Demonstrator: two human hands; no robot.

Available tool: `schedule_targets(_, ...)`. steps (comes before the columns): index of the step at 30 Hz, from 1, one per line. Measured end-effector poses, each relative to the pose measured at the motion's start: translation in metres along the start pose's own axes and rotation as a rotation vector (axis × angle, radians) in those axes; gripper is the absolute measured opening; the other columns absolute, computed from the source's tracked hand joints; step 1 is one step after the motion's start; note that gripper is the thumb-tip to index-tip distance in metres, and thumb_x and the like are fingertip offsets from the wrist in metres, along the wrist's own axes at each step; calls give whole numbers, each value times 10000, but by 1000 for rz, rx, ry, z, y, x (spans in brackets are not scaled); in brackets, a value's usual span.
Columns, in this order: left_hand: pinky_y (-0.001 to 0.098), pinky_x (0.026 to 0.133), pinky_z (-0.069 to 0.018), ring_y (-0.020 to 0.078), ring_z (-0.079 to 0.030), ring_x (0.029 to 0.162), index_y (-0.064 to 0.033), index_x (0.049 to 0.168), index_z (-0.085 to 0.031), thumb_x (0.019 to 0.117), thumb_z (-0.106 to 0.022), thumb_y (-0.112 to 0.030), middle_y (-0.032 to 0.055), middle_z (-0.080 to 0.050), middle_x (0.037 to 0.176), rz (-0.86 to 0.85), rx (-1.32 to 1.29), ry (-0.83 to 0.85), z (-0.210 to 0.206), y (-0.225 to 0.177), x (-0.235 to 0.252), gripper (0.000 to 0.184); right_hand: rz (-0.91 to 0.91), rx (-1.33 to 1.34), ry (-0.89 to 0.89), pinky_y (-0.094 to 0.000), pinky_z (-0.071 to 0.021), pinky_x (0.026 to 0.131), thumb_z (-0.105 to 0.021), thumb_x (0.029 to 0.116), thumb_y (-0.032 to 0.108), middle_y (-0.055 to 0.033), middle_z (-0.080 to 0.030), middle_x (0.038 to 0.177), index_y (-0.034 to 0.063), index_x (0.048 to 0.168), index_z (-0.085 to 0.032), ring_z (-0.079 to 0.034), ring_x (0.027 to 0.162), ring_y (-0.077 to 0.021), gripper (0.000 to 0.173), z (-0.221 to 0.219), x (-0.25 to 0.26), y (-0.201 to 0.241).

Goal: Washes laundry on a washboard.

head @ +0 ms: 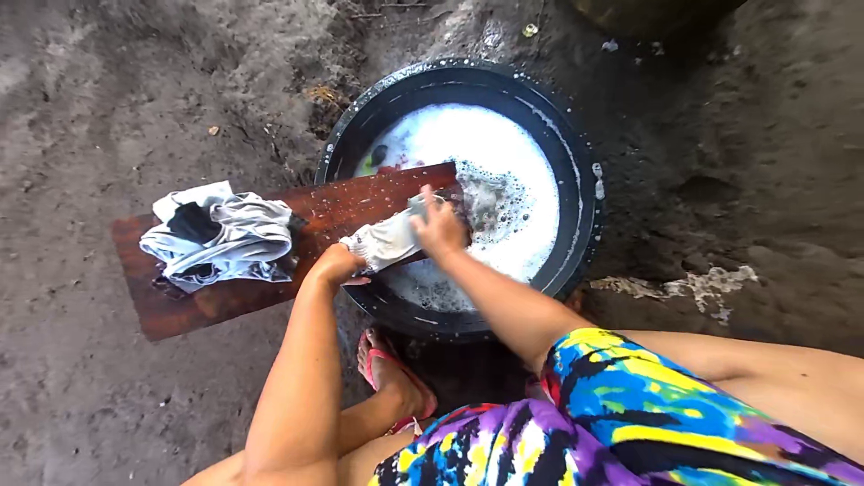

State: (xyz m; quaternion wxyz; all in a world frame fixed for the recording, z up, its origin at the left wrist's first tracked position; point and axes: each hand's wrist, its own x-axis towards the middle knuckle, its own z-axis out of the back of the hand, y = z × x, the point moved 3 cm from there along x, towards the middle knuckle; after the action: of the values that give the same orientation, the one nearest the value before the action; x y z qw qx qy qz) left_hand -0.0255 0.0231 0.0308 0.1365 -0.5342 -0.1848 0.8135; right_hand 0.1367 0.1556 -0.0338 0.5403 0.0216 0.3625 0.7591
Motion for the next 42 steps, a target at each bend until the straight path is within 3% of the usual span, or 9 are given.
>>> schedule_targets(4,423,835,-613,255,-695,1001,35,1343,-518,964,-624,-15,200,-646,1196,-27,-31,27,3,1,-4,397,221,8,169,-597,-574,796,-551,1020,501,-273,-568,1368,351,1627,-311,-679,1022,-432,670,-24,-44,45)
schedule_targets(9,438,808,-617,268,-698,970,38,1331,-527,942,-608,4,208,-645,1177,-33,-78,-7,2,5,-2,399,-166,130,8,-655,-498,987,-573,1017,490,-303,-535,1432,170,1645,-257,-600,1228,-482,772,33,30,-54)
schedule_targets(14,465,861,-592,276,-678,1003,39,1297,-578,1018,-632,-220,206,-651,1165,-63,-140,-75,-1,4,-6,384,-210,445,48,-638,-455,1051,-791,871,452,-315,-443,1488,91,1521,-445,-509,1317,-466,820,32,42,-49)
schedule_targets(18,375,800,-591,191,-679,899,-7,1232,-627,1027,-606,-184,131,-681,1063,-151,-342,-101,-2,-8,-16,270,-121,318,110,-660,-490,998,-760,913,431,-266,-650,1284,78,1512,-425,-637,1187,-443,772,44,50,-43)
schedule_targets(24,475,882,-591,297,-667,1086,-50,1419,-516,1071,-529,-214,197,-616,1293,-97,-375,20,-31,-6,11,385,-123,479,-153,-591,-441,1121,-739,943,369,-236,-579,1425,63,1529,-443,-560,1329,-381,724,87,73,-112)
schedule_targets(27,470,868,-593,299,-669,1083,-57,1426,-509,1033,-576,-154,195,-614,1304,-69,-356,23,-31,-4,11,410,-362,342,-375,-622,-410,1120,-711,943,371,-317,-503,1467,40,1575,-374,-499,1357,-474,790,86,43,-149)
schedule_targets(33,424,842,-616,259,-706,1001,-22,1384,-528,937,-618,15,194,-654,1234,-78,-152,6,-30,-7,10,457,28,238,-129,-586,-472,1088,-664,975,417,-267,-524,1472,72,1610,-323,-554,1325,-424,798,8,-16,-23)
schedule_targets(36,411,835,-605,243,-699,977,-32,1374,-532,952,-592,25,177,-669,1184,-72,-193,42,-21,-4,7,430,263,26,95,-598,-557,893,-626,980,487,-252,-557,1413,166,1634,-308,-647,1145,-435,795,-24,-44,24)
schedule_targets(42,450,849,-603,281,-700,1007,-61,1388,-566,941,-561,59,193,-658,1246,-71,-98,14,-1,4,-4,463,-71,-56,-37,-638,-523,942,-552,1014,529,-269,-514,1465,169,1648,-259,-623,1189,-459,785,4,3,-32)
